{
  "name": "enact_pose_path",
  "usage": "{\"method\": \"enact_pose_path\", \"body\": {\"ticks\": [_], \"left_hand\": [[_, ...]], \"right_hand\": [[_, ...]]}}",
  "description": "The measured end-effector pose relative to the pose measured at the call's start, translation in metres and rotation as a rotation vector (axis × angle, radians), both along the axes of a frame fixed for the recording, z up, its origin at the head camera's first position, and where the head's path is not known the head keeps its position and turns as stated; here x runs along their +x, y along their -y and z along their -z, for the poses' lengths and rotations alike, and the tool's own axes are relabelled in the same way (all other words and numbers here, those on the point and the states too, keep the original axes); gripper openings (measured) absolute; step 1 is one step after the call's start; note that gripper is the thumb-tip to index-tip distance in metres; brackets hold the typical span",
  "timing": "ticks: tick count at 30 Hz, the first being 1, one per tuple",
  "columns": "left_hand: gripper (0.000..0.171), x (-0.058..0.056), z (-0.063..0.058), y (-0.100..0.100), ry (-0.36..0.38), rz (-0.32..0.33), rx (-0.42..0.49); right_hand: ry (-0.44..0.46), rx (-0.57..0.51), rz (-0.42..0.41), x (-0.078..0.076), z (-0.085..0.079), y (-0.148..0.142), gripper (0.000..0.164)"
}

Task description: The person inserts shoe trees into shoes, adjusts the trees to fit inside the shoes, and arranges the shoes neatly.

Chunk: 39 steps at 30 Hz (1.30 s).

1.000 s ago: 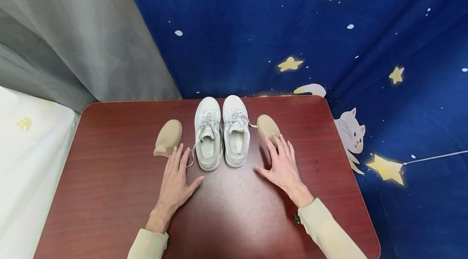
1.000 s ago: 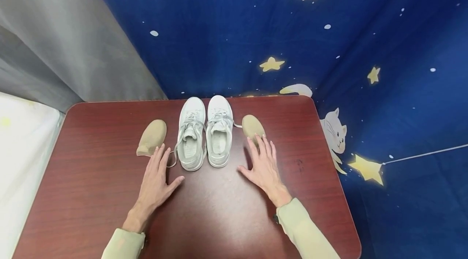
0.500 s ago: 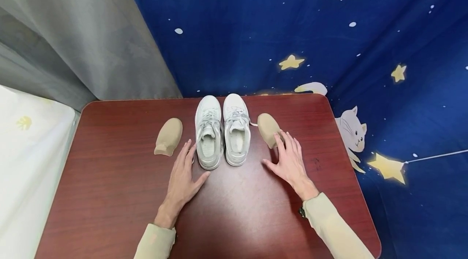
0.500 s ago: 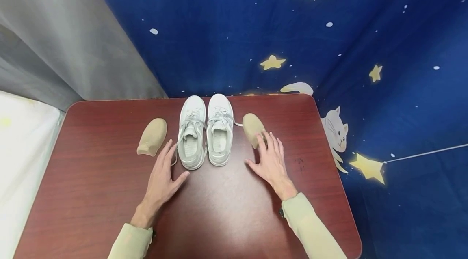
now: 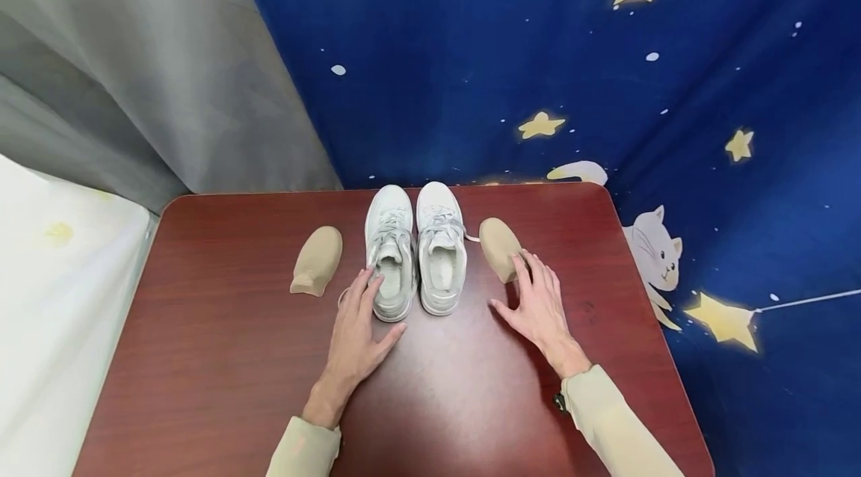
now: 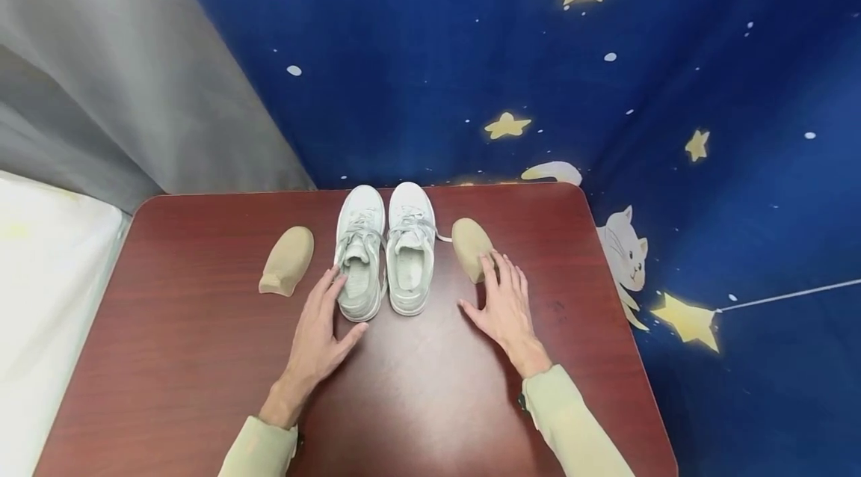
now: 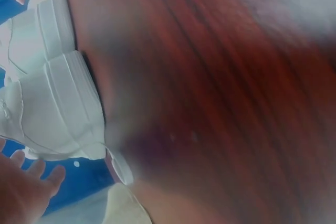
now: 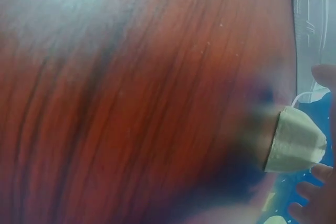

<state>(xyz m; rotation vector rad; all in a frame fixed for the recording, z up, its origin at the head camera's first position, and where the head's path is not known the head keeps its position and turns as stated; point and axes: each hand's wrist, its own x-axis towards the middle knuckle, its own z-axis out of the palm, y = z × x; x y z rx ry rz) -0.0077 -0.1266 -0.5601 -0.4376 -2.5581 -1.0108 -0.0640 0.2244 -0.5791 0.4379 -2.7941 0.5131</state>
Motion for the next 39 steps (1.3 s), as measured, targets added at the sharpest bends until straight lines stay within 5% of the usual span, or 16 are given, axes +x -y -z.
{"method": "enact_pose_path", "body": {"ticks": [14, 39], "left_hand": [[0.062, -0.007, -0.008, -0.019, -0.08, 0.025, -0.02], [0.058, -0.023, -0.019, -0.039, -0.11, 0.023, -0.111]], "right_hand": [[0.031, -0.031, 0.036, -0.005, 0.008, -0.001, 0.092], [0.084, -0.188, 0.152, -0.017, 0.014, 0.01, 0.076]]}}
